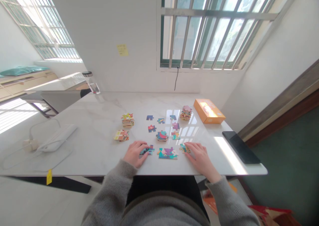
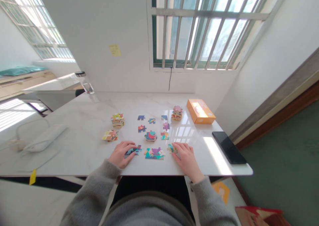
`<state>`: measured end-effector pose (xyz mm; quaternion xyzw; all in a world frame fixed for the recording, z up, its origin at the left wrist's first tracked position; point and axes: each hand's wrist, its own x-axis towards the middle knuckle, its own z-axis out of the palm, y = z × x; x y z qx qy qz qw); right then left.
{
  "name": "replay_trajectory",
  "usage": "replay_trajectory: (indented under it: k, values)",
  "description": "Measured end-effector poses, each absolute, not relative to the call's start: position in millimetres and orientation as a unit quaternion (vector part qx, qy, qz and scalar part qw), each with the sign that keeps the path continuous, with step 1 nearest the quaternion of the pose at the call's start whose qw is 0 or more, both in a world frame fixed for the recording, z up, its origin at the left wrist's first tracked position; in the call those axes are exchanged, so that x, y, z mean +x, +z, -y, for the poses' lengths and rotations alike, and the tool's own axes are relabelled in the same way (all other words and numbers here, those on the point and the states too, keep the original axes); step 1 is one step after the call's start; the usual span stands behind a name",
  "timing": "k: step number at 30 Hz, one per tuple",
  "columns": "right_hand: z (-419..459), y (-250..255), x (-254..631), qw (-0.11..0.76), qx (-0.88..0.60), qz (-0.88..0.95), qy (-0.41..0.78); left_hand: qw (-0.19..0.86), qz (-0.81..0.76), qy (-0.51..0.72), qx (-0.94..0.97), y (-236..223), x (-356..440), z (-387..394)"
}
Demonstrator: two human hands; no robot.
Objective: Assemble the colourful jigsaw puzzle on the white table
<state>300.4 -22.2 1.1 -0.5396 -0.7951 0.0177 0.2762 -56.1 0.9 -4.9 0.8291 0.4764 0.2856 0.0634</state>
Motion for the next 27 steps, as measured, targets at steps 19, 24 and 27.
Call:
replay_trajectory:
  k: [19, 24, 27]
  values:
    - [23, 4, 296, 0.254, -0.552, 0.794, 0.028, 0.042, -0.322, 0.241, 0.915, -12, 22, -8]
    - [23, 4, 297, 0.256, -0.551, 0.794, 0.022, 0.051, -0.333, 0.228, 0.913, -17, 27, -15]
    - [24, 5, 296, 0.259, -0.552, 0.792, 0.026, 0.051, -0.346, 0.233, 0.908, -17, 22, -14]
